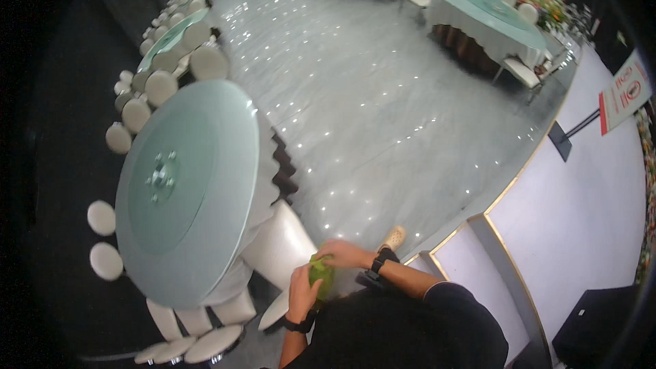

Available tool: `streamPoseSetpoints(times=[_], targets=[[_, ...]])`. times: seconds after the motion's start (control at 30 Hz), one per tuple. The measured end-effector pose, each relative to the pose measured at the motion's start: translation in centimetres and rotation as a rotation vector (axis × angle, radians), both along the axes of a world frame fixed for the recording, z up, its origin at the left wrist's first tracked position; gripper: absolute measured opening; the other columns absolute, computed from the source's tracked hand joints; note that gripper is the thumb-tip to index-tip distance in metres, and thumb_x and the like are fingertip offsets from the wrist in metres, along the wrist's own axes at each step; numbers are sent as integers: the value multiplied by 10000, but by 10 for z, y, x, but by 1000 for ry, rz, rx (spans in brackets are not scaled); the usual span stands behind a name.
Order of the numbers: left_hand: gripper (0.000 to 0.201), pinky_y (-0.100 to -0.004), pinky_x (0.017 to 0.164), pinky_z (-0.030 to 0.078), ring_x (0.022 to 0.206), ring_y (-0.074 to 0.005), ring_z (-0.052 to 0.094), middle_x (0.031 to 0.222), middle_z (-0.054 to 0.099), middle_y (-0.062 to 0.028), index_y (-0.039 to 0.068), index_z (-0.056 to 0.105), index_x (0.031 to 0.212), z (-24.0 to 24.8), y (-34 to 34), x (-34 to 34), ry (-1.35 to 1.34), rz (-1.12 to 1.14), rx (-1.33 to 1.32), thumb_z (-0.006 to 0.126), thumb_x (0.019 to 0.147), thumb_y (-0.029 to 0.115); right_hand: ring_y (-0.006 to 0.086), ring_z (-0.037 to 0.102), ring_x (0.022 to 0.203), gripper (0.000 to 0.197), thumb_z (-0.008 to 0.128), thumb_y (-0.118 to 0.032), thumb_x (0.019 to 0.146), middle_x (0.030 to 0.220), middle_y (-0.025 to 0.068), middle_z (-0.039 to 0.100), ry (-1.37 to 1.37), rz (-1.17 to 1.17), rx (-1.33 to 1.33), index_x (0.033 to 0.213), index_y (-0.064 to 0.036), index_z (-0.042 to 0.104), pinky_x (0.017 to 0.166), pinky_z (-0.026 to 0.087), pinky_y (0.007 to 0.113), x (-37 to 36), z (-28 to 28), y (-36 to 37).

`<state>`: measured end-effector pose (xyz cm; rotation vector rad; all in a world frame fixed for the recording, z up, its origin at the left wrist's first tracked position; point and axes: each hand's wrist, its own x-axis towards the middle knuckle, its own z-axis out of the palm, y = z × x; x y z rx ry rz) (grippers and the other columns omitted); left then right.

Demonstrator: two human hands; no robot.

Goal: The person wipes a round glass table with a green cloth, then wipes several white chairs around it. The person also wipes a floral arrangement on a nearby table. The task is performed in a room with multiple tables and chairs.

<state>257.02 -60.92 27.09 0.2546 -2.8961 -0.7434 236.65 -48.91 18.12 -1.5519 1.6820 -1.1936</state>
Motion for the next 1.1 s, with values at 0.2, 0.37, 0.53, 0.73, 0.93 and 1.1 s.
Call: streamPoseSetpoints(times=[0.2,0.37,0.53,0.73,0.93,1.1], targets=[[411,-443,910,542,1022,-369,671,1108,686,-202,-19,615,1270,-5,37,-209,44,346,486,756,888,38,292,642,1099,223,706,-165,971,1100,92,720,-41,6,-33,1184,-116,752,954,529,397,-169,91,75],[194,-496,876,518,1000,-413,654,1054,706,-203,-3,691,1110,-10,81,-375,204,17,299,663,932,68,309,655,1076,202,710,-137,971,1092,107,711,-13,-364,-84,1168,-113,746,940,534,394,-281,132,161],[179,-483,847,517,981,-429,653,1050,700,-222,1,674,1081,11,126,-513,310,-79,309,639,906,15,343,667,1039,257,718,-112,957,1113,130,698,85,-838,12,1214,-94,713,891,555,421,-370,139,246],[170,-417,674,534,723,-410,679,827,684,-229,20,655,1089,8,170,-652,245,-103,569,595,932,41,362,669,968,294,682,-59,942,1053,142,673,242,-1143,122,1231,-113,690,821,553,443,-470,133,298],[251,-415,699,556,777,-372,725,875,718,-215,45,681,1155,8,159,-832,4,-482,664,635,908,39,353,667,920,141,658,-60,939,1004,108,655,320,-1407,243,1063,-98,714,759,547,432,-616,141,302],[298,-426,763,566,856,-392,718,943,735,-205,75,701,1189,36,140,-996,-239,-851,586,714,892,98,372,669,871,135,649,-49,942,951,152,669,396,-1429,230,1066,-43,702,738,542,434,-735,163,298]])
